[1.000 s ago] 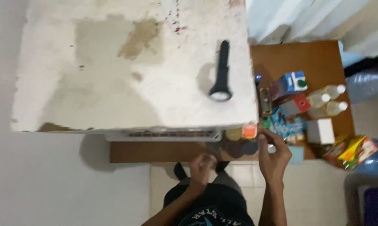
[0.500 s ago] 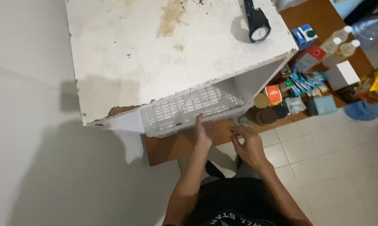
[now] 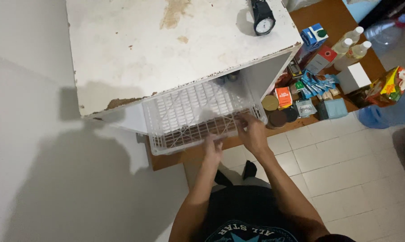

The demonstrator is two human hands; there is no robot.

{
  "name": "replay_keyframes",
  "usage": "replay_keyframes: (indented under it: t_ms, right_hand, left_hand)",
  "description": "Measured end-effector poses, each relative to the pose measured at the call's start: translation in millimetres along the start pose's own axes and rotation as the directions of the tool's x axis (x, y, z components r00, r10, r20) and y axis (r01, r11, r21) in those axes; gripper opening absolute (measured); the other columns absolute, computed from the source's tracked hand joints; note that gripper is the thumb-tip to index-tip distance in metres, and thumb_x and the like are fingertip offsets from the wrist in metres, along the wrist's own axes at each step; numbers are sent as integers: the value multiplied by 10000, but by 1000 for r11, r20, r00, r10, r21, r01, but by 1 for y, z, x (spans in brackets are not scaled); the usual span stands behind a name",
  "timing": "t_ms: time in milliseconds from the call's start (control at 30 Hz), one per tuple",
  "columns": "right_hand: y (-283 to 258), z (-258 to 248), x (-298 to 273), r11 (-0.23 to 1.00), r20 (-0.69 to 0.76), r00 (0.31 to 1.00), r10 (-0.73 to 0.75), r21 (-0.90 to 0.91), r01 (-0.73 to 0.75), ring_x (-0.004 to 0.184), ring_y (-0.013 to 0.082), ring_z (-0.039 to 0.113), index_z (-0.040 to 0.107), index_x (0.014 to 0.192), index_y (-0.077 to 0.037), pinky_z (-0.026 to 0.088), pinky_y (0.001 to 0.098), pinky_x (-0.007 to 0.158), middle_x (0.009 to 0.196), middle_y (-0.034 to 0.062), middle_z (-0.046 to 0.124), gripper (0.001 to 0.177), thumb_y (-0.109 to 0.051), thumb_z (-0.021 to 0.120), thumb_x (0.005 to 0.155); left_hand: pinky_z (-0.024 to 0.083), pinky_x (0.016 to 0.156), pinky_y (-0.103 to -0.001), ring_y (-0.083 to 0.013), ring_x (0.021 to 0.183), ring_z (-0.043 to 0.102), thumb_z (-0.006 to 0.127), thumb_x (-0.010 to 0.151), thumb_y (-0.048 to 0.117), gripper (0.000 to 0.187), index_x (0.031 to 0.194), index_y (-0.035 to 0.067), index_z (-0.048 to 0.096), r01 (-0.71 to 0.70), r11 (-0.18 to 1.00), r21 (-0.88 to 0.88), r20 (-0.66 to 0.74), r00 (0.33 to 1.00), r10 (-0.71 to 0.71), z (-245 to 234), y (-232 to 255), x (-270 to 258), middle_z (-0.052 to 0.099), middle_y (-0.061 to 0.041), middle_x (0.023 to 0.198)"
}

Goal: Organize various medicine bottles, cartons, and boxes by moving them between a shelf and a table.

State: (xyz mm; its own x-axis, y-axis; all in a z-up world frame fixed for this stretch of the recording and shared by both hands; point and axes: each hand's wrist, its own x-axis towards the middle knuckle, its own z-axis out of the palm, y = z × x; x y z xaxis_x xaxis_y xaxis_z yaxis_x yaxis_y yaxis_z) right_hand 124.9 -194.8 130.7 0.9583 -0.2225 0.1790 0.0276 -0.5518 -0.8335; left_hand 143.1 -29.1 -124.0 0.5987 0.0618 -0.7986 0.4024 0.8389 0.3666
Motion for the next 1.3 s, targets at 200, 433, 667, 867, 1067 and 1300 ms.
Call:
replay_keyframes:
  t_ms: [200,433,667,867,1067,1300]
  right_hand:
    - [42,47,36,976,-35,998,59,-207,-65,795,365,737,737,1154,-9,578,442,734,840,224,731,259,-137,692,933]
    - [64,89,55,955,-42,985,165,-243,-171,742,413,719,620,1313,24,553,501,720,735,207,737,518,-186,750,858]
    - [73,117,57,941,-148,956,252,-195,-278,800,434,728,571,1312,21,566,516,700,819,250,722,538,-272,754,899]
    - [65,123,52,926,-240,923,300,-158,-342,878,473,716,611,1201,-50,551,556,753,944,259,739,445,-342,780,911]
    - [78,128,48,924,-237,943,235,-245,-292,962,527,672,585,1214,2,535,584,770,1089,332,659,465,-321,769,934]
    - [60,101,39,984,-125,989,81,-151,-100,804,439,725,577,1218,83,570,537,761,858,249,722,452,-231,720,925]
  left_hand:
    - [569,1004,-555,-278,933,604,636,922,44,211,888,43,428,-70,997,-24,211,975,74,-41,-18,-55,475,-79,985]
    - [597,1007,-524,-342,985,602,634,977,184,232,1082,24,503,-85,996,20,213,974,79,-103,-49,-89,490,-112,1062]
    - [550,879,-406,-253,975,626,573,956,183,230,1111,14,601,-38,987,159,52,998,30,-57,-25,-165,617,-125,1074]
    - [538,787,-415,-264,902,552,614,998,104,156,1022,-33,545,25,992,120,-140,990,-8,-65,-27,-173,523,-106,987]
    - [612,813,-428,-279,934,610,590,960,97,166,1028,-49,554,10,992,122,-47,999,-4,-63,-26,-184,570,-147,1010]
    - [559,758,-440,-318,907,614,609,960,168,277,1135,-47,598,-13,990,140,44,999,7,-41,-13,-170,590,-217,1059]
